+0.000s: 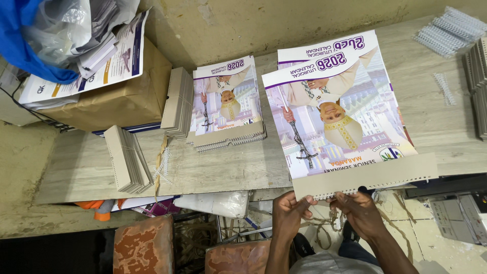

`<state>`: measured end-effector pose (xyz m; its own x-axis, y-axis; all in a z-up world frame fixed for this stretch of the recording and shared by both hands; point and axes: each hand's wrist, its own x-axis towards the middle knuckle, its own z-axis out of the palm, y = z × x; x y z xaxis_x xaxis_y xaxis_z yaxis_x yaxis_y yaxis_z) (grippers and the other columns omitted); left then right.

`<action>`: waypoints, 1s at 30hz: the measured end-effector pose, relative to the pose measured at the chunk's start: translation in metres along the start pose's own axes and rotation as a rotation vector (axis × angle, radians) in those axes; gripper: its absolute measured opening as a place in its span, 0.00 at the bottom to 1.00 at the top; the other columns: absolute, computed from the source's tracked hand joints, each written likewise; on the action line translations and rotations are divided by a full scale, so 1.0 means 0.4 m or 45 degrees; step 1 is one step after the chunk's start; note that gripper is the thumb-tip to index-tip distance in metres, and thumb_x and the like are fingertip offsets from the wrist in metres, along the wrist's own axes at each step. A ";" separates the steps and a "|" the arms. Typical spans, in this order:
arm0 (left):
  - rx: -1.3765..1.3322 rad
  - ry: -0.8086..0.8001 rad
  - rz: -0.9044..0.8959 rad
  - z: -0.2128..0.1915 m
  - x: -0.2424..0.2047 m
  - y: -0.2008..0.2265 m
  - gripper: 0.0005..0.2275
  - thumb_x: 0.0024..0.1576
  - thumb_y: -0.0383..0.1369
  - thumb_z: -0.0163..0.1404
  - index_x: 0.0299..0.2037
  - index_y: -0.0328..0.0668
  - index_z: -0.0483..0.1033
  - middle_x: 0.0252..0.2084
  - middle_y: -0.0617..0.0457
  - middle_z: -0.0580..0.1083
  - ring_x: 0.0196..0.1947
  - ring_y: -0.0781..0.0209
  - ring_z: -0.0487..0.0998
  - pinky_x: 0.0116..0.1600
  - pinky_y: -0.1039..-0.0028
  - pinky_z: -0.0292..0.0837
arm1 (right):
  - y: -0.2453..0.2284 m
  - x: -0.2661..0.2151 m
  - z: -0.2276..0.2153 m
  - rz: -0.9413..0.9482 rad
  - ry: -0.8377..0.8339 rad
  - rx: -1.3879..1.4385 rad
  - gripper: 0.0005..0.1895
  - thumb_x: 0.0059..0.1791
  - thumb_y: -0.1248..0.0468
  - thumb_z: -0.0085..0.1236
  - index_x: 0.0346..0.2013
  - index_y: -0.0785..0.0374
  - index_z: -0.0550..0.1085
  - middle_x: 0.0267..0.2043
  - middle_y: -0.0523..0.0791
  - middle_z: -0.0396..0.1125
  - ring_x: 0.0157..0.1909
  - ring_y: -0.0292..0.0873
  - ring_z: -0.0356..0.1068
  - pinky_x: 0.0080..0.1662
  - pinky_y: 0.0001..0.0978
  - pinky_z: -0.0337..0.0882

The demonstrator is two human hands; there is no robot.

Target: The person assembles wall calendars by inserting plastic spiral coils into pre-punched holes along the top edge. They repeatedly pick up a coil, thread it through the holes, and then flip the calendar to place it on a stack.

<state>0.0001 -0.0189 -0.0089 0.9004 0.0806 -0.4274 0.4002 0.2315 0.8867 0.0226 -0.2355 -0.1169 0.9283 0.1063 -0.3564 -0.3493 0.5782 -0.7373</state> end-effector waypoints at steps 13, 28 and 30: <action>-0.142 0.140 0.083 0.026 -0.005 -0.024 0.12 0.57 0.32 0.63 0.49 0.34 0.87 0.37 0.47 0.85 0.29 0.59 0.85 0.32 0.76 0.80 | -0.157 -0.055 0.099 -0.098 0.197 -0.435 0.17 0.52 0.63 0.66 0.27 0.78 0.82 0.22 0.59 0.75 0.17 0.50 0.67 0.39 0.46 0.73; -0.428 0.304 -0.148 0.145 -0.014 -0.024 0.20 0.55 0.39 0.62 0.28 0.19 0.87 0.31 0.30 0.87 0.21 0.47 0.85 0.29 0.66 0.82 | -0.479 -0.026 -0.029 -0.137 -1.129 -0.719 0.33 0.61 0.42 0.41 0.32 0.63 0.83 0.17 0.49 0.81 0.14 0.43 0.79 0.21 0.33 0.78; -0.419 0.391 -0.114 0.141 -0.011 -0.037 0.17 0.56 0.36 0.62 0.28 0.19 0.88 0.28 0.31 0.86 0.21 0.46 0.85 0.28 0.66 0.83 | -0.615 0.083 -0.077 -0.639 -1.166 -0.493 0.28 0.64 0.39 0.45 0.32 0.51 0.79 0.18 0.42 0.82 0.13 0.39 0.81 0.21 0.33 0.79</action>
<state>-0.0001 -0.0772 -0.0102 0.7529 0.3182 -0.5761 0.3539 0.5424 0.7620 0.1354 -0.3992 0.0350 0.6632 0.5802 0.4728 0.2242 0.4487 -0.8651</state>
